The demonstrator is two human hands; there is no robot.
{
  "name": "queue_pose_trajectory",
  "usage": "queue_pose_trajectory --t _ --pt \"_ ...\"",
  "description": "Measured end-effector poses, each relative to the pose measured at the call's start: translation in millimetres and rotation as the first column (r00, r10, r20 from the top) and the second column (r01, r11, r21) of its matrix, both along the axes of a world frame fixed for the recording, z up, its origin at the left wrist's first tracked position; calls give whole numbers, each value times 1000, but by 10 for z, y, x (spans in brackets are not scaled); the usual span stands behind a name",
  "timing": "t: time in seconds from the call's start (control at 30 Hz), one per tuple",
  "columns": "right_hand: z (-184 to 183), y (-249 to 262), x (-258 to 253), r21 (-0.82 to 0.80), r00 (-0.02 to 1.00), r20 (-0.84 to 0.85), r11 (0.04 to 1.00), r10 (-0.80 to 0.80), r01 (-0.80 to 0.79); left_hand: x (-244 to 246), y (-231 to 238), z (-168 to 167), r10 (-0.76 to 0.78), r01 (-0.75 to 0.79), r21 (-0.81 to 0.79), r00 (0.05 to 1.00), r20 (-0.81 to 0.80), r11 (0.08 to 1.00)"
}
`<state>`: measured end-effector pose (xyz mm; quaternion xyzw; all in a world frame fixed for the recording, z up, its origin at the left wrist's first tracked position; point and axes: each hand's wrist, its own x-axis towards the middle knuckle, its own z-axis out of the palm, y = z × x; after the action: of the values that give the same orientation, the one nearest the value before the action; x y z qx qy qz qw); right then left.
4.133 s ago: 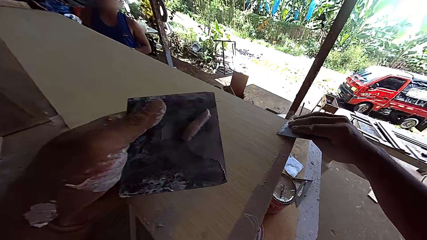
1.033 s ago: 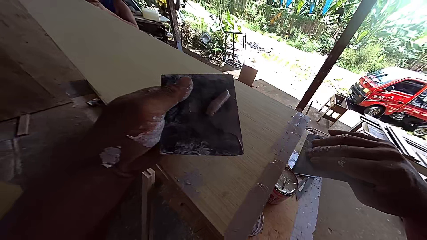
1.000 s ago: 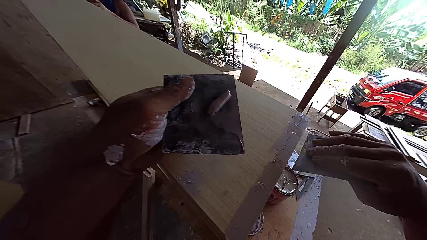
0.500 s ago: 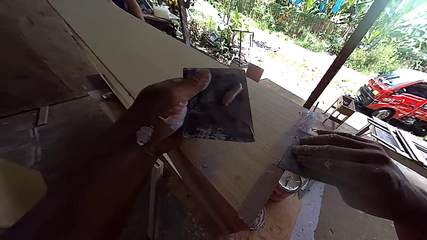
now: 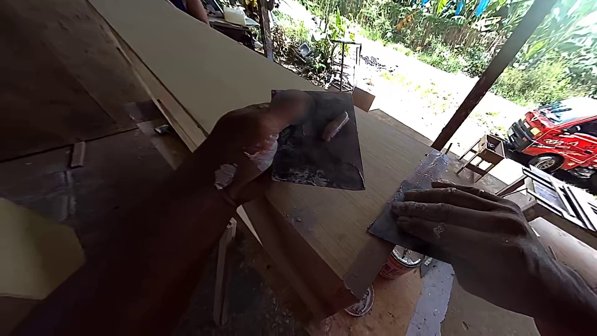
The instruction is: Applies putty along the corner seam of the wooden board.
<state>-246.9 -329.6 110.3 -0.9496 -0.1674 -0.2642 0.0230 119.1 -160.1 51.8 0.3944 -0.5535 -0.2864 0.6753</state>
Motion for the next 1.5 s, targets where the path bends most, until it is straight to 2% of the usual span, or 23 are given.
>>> queue_pose_trajectory --t 0.03,0.07,0.1,0.13,0.17,0.2,0.23,0.27,0.3,0.33,0.37,0.4,0.5,0.63,0.73,0.83,0.87,0.93,1.03,1.27,1.4,1.5 --pt "5 -5 -31 -10 1000 -5 1000 -3 3 -464 127 286 155 -146 85 982 -110 986" --pt "17 -14 -79 -15 1000 -11 1000 -7 7 -941 187 617 411 -358 257 890 -195 898" --pt "36 -28 -138 -18 1000 -19 1000 -7 7 -1154 198 803 527 -433 369 823 -210 823" --pt "58 -47 -202 -18 1000 -29 1000 -5 4 -1147 190 796 513 -417 359 826 -234 835" --pt "80 -70 -271 -17 999 -46 1000 -1 0 -925 173 591 338 -294 200 909 -242 935" --pt "94 -90 -333 -14 998 -63 1000 3 -4 -444 78 248 -40 34 -60 995 -89 998" --pt "93 -103 -376 -12 997 -75 1000 5 -6 -158 -44 82 -207 213 -160 977 54 964" --pt "83 -108 -399 -3 997 -74 1000 7 -7 -140 -60 69 -206 216 -172 976 76 961" --pt "82 -96 -404 15 998 -58 1000 9 -8 -395 47 215 -53 48 -87 997 -48 995" --pt "87 -56 -395 25 999 -34 1000 3 -2 -855 159 542 286 -256 156 932 -222 954" --pt "90 7 -368 26 1000 -6 1000 -4 4 -1109 188 752 465 -387 306 851 -246 870" --pt "88 81 -319 20 1000 25 1000 -9 8 -1208 205 844 519 -419 363 820 -243 832" --pt "38 278 -123 2 997 78 1000 -14 13 -1193 226 832 488 -400 338 840 -236 852" --pt "-42 368 -17 -32 998 46 999 -30 32 -1190 248 839 480 -381 351 838 -261 855" --pt "21 314 -174 -43 1000 14 999 -9 10 -1168 264 827 439 -346 324 853 -282 880" --pt "214 233 -383 -40 994 -105 999 -12 8 -1208 273 855 463 -360 349 842 -277 865" --pt "252 212 -402 -30 996 -82 999 -20 17 -1228 281 874 461 -358 354 846 -269 864" --pt "299 183 -354 6 997 69 999 -35 34 -1206 272 873 414 -321 326 869 -272 889" --pt "401 229 -164 -73 962 259 991 -89 111 -1194 285 892 329 -252 305 914 -238 919" --pt "602 465 213 -216 911 407 962 -69 169 -1557 449 1122 332 -294 291 939 -89 910" --pt "538 549 188 -277 935 347 946 -64 168 -1666 508 1203 329 -320 262 944 12 910" --pt "449 500 -4 -177 980 196 981 -44 79 -1566 519 1206 431 -411 230 901 -43 882"
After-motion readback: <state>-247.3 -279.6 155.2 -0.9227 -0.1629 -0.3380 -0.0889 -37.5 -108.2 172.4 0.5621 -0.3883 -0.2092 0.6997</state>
